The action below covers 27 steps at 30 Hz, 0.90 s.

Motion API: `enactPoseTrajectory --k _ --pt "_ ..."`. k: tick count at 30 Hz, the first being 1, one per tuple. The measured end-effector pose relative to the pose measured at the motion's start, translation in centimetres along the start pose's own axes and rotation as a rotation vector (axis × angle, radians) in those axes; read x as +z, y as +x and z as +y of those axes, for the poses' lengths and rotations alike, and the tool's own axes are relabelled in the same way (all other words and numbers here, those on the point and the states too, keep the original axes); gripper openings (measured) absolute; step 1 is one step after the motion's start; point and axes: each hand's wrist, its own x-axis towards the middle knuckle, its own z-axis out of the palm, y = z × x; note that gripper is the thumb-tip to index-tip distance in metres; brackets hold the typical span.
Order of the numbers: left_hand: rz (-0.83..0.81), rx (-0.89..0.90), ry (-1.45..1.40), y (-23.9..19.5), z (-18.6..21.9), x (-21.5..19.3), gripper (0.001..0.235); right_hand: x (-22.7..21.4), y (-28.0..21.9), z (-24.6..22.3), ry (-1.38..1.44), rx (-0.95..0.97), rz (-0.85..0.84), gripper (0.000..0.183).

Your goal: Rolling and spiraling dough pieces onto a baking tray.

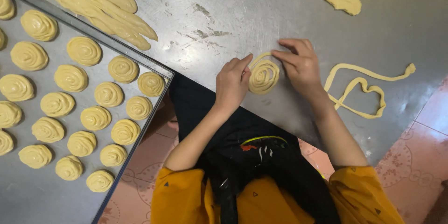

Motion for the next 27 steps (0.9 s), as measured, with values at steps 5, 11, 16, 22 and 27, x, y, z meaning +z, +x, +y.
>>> enactPoseTrajectory --k 5,11,16,22,27 --pt "0.015 0.107 -0.086 -1.3 -0.3 0.0 0.035 -8.2 -10.9 6.5 -0.109 0.340 0.195 0.023" --pt "0.022 0.255 -0.052 -1.2 0.5 0.1 0.033 -14.5 -16.9 12.6 -0.639 0.309 0.224 0.046" --pt "0.032 0.196 0.118 -1.1 3.0 0.6 0.036 -15.8 -18.4 15.2 -0.673 0.409 0.139 0.019" --pt "-0.168 0.490 -0.112 0.0 7.8 2.9 0.052 -19.1 -17.2 11.4 0.241 0.743 0.038 0.004" --pt "-0.383 0.785 -0.285 1.6 14.3 6.7 0.073 -17.6 -14.7 -1.1 0.757 0.365 0.138 0.005"
